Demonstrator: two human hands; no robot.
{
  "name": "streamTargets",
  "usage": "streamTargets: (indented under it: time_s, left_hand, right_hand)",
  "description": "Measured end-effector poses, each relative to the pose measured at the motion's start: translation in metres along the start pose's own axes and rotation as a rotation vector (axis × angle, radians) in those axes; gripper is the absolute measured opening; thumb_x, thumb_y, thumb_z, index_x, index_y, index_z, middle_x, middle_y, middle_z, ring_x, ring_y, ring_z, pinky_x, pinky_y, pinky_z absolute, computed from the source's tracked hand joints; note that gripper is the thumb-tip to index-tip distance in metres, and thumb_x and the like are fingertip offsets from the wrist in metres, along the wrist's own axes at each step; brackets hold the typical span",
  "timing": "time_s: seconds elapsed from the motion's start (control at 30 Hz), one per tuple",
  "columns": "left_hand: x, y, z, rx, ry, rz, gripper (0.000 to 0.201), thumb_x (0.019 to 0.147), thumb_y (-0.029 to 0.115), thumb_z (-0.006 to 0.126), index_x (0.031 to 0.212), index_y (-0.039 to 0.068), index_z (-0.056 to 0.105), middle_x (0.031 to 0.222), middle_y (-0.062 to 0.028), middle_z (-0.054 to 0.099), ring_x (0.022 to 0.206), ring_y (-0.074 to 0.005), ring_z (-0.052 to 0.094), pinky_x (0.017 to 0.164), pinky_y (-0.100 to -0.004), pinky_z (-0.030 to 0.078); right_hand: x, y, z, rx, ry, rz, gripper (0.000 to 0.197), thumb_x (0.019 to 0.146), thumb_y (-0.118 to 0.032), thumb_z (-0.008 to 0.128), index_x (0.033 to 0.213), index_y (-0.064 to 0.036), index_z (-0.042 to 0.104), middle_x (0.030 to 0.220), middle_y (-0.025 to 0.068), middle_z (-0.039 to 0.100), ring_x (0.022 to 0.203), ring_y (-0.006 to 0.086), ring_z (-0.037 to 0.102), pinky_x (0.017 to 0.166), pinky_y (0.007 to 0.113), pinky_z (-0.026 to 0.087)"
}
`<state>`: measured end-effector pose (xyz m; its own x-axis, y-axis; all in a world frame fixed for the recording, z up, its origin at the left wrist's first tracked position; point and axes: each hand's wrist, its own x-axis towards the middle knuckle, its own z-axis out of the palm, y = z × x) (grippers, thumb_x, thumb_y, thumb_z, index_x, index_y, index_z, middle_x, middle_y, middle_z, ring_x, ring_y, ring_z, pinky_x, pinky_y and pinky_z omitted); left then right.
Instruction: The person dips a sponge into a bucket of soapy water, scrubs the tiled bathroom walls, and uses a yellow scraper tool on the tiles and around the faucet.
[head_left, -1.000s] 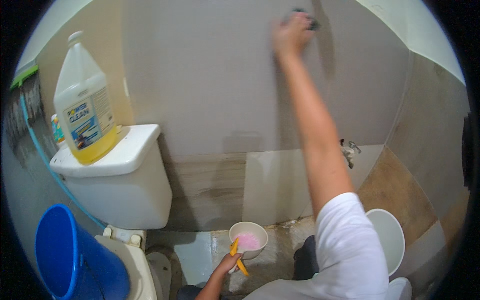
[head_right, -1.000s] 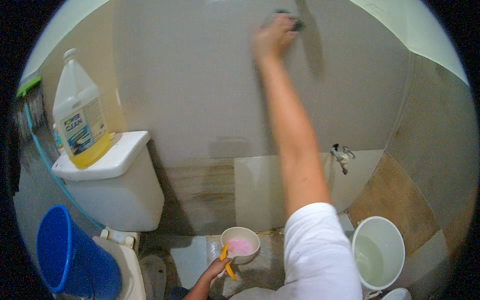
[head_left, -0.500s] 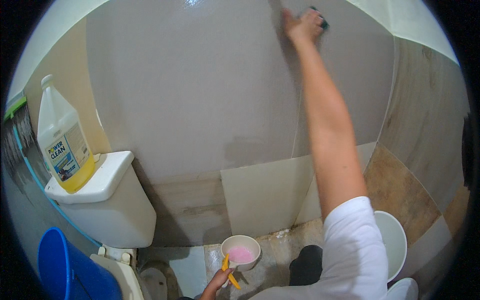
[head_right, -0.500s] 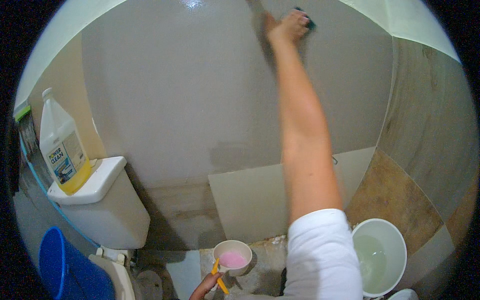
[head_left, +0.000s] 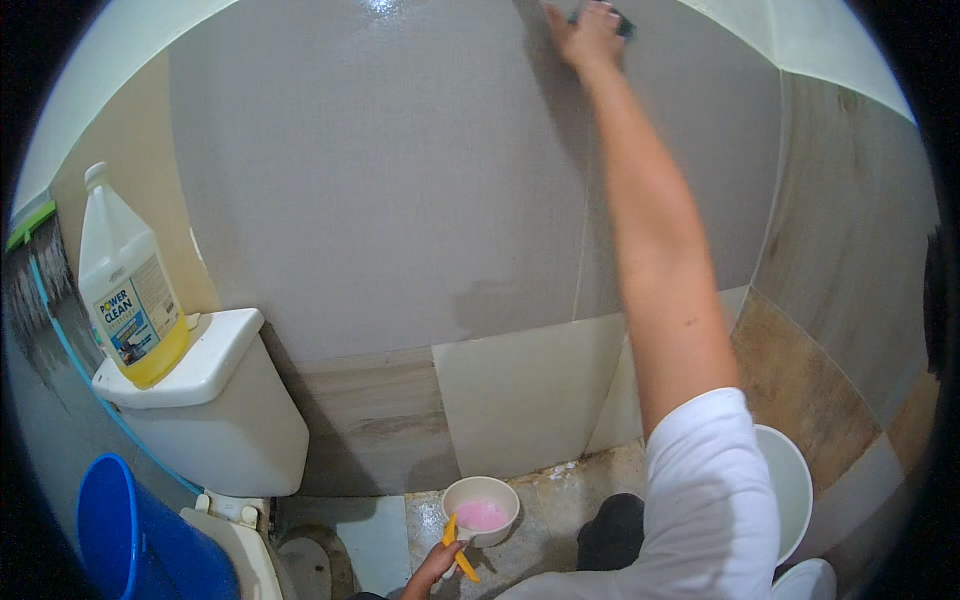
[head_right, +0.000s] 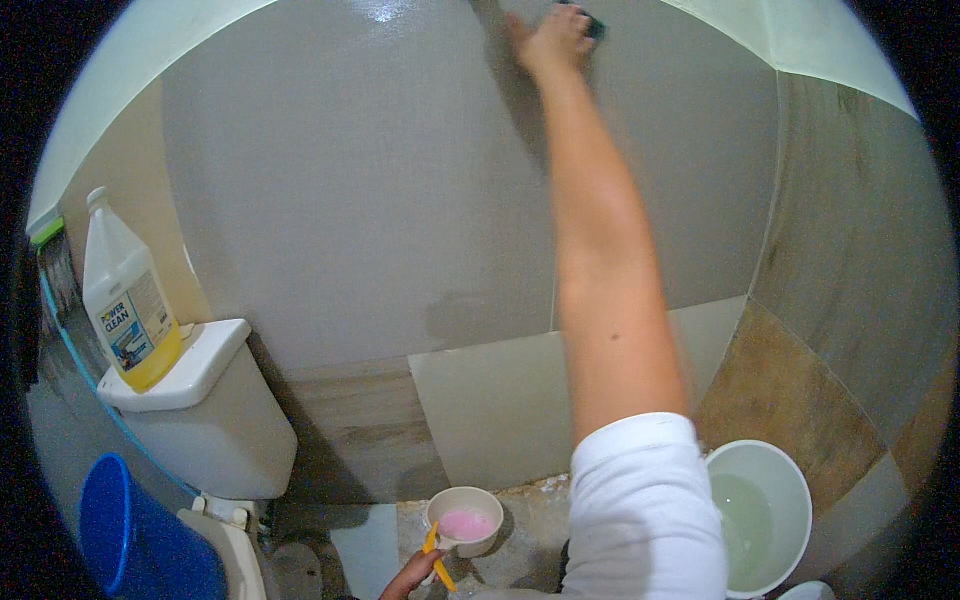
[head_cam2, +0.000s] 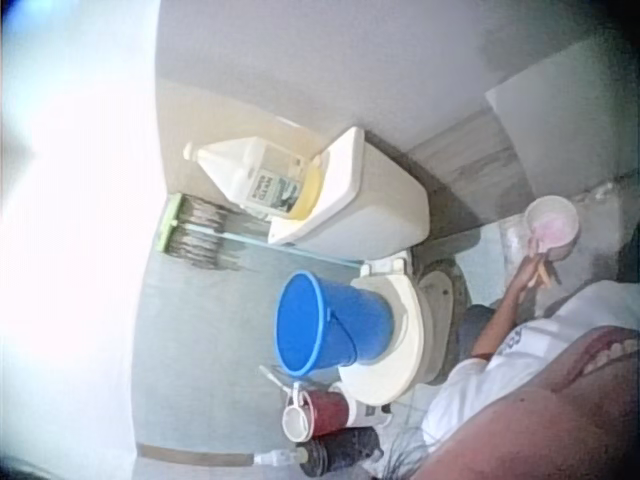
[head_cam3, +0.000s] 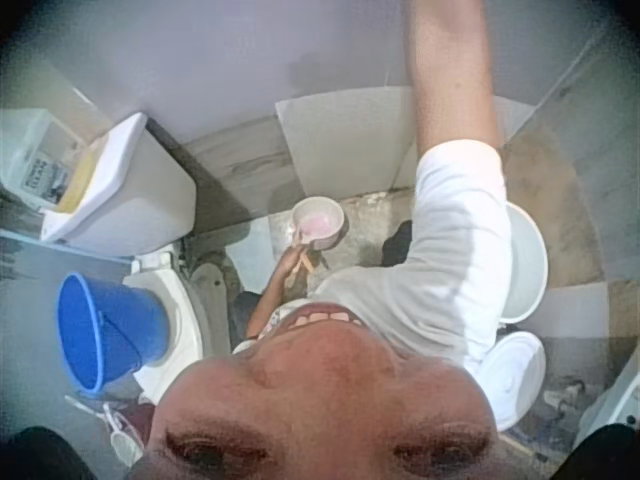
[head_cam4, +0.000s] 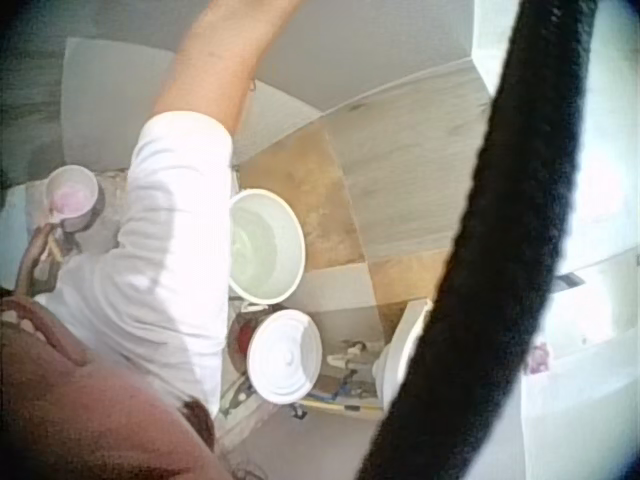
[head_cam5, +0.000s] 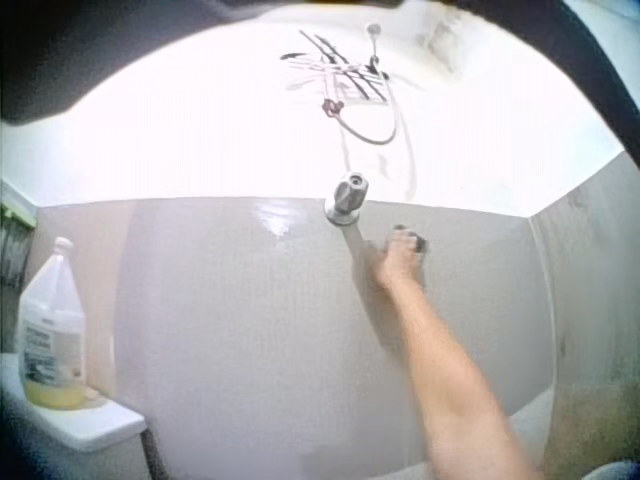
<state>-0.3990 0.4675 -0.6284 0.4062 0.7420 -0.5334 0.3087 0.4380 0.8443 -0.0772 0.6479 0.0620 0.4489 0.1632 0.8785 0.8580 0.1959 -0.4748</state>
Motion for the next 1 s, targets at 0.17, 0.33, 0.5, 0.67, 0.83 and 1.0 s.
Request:
streamTargets:
  time_s: [0.17,0.33,0.5,0.67,0.83,1.0]
  left_hand:
    - [-0.001,0.000,-0.002,-0.005,-0.041,0.021,0.031,0.084,0.029,0.049,0.087,-0.002,0.051,0.059,-0.0071,0.054,0.046,-0.0157,0.050,0.044,-0.0276,0.039]
    - [-0.010,0.007,0.003,0.011,0.075,0.019,0.036,0.083,0.035,0.048,0.080,-0.001,0.054,0.057,-0.0087,0.055,0.045,-0.0185,0.051,0.045,-0.0296,0.038]
    - [-0.008,0.005,0.012,0.003,-0.025,0.047,0.033,0.083,0.031,0.048,0.083,-0.001,0.052,0.055,-0.0074,0.053,0.044,-0.0168,0.050,0.043,-0.0289,0.038]
    - [-0.009,0.010,0.018,-0.002,-0.005,0.008,0.030,0.085,0.029,0.047,0.085,-0.001,0.050,0.053,-0.0069,0.051,0.042,-0.0157,0.047,0.041,-0.0286,0.036]
    - [0.005,-0.010,0.008,-0.020,0.012,0.042,0.029,0.085,0.029,0.048,0.085,0.000,0.048,0.054,-0.0061,0.050,0.041,-0.0153,0.047,0.041,-0.0289,0.036]
    - [0.001,0.006,0.023,-0.042,-0.010,0.043,0.029,0.085,0.030,0.048,0.082,0.001,0.049,0.055,-0.0062,0.050,0.041,-0.0150,0.047,0.041,-0.0290,0.036]
  right_hand:
    - [-0.160,-0.045,0.093,-0.085,-0.201,-0.980,0.077,0.078,-0.050,0.052,0.134,-0.0041,0.028,0.140,0.0168,0.024,0.131,0.0297,0.020,0.106,0.043,0.016]
    - [-0.161,0.108,0.054,0.005,-0.206,-0.556,0.072,0.082,-0.045,0.051,0.135,-0.0044,0.025,0.141,0.0189,0.021,0.132,0.0320,0.016,0.107,0.042,0.013]
    - [-0.137,0.239,0.008,-0.122,0.098,0.094,0.076,0.086,-0.044,0.044,0.134,0.0061,0.016,0.142,0.0236,0.013,0.131,0.0367,0.013,0.107,0.044,0.012]
    - [-0.302,0.075,0.073,0.020,-0.283,-0.517,0.088,0.074,-0.041,0.061,0.138,-0.0030,0.014,0.144,0.0185,0.012,0.133,0.0320,0.008,0.107,0.045,0.006]
    - [-0.347,0.097,0.081,0.067,-0.587,-0.712,0.085,0.074,-0.044,0.058,0.138,-0.0054,0.017,0.143,0.0185,0.014,0.133,0.0295,0.012,0.107,0.044,0.010]
    - [-0.273,0.225,0.038,-0.168,-0.064,-0.269,0.080,0.081,-0.042,0.052,0.138,-0.0015,0.013,0.144,0.0193,0.010,0.133,0.0348,0.009,0.106,0.049,0.010]
